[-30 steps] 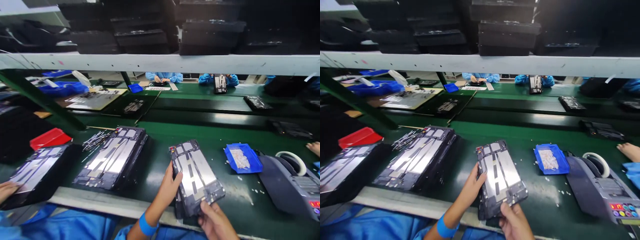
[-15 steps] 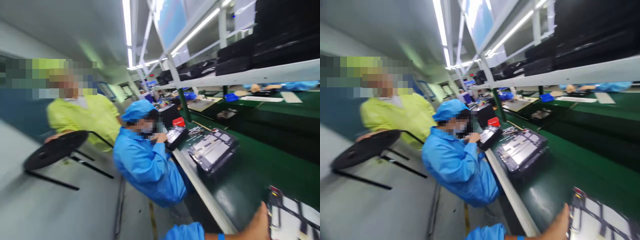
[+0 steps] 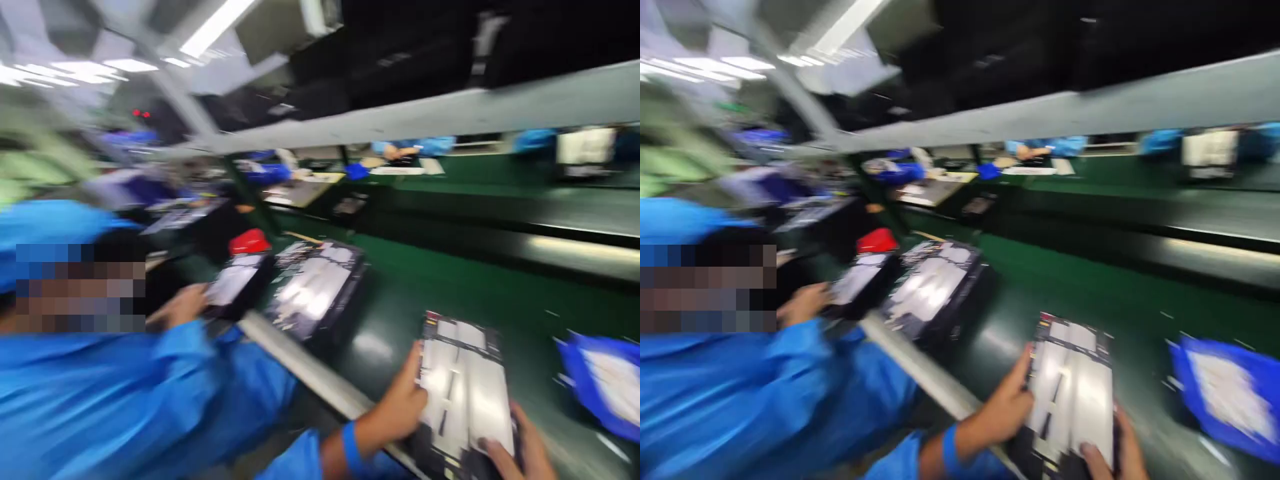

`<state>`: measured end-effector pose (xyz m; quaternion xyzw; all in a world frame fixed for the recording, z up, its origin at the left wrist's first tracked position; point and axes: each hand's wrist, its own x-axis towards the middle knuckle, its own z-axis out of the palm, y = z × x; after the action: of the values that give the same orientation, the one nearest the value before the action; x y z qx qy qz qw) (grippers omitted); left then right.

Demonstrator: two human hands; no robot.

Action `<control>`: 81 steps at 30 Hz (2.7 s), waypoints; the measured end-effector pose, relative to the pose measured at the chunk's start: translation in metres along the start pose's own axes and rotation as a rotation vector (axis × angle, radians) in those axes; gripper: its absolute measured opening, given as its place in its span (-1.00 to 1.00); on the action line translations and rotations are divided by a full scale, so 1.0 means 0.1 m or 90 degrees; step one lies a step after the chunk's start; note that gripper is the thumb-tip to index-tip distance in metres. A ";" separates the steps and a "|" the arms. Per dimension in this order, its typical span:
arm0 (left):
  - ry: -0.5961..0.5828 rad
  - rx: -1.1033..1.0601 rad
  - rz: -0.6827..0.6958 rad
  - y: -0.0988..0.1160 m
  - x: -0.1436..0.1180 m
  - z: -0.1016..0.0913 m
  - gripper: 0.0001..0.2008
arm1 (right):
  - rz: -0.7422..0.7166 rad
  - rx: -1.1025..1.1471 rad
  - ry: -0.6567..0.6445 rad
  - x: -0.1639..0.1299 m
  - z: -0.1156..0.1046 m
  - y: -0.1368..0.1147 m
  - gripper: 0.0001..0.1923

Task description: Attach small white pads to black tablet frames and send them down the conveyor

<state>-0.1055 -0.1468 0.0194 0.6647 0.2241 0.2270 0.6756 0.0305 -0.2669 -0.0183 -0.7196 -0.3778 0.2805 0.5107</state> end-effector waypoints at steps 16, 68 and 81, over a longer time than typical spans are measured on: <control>-0.038 0.705 0.265 0.44 1.22 -0.37 -0.58 | 0.097 0.048 0.258 -0.01 -0.76 -0.16 -0.50; 0.121 0.020 0.033 0.21 1.20 -0.19 -0.83 | -0.106 -0.165 0.043 1.23 -0.32 -0.81 -0.92; 0.199 0.310 0.193 0.22 1.05 -0.19 -0.89 | -0.228 -0.415 0.092 1.12 -0.27 -0.75 -0.87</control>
<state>-0.0333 -0.0675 0.0413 0.7896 0.2713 0.3643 0.4126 0.0951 -0.1732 0.0595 -0.7848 -0.5298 0.0005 0.3215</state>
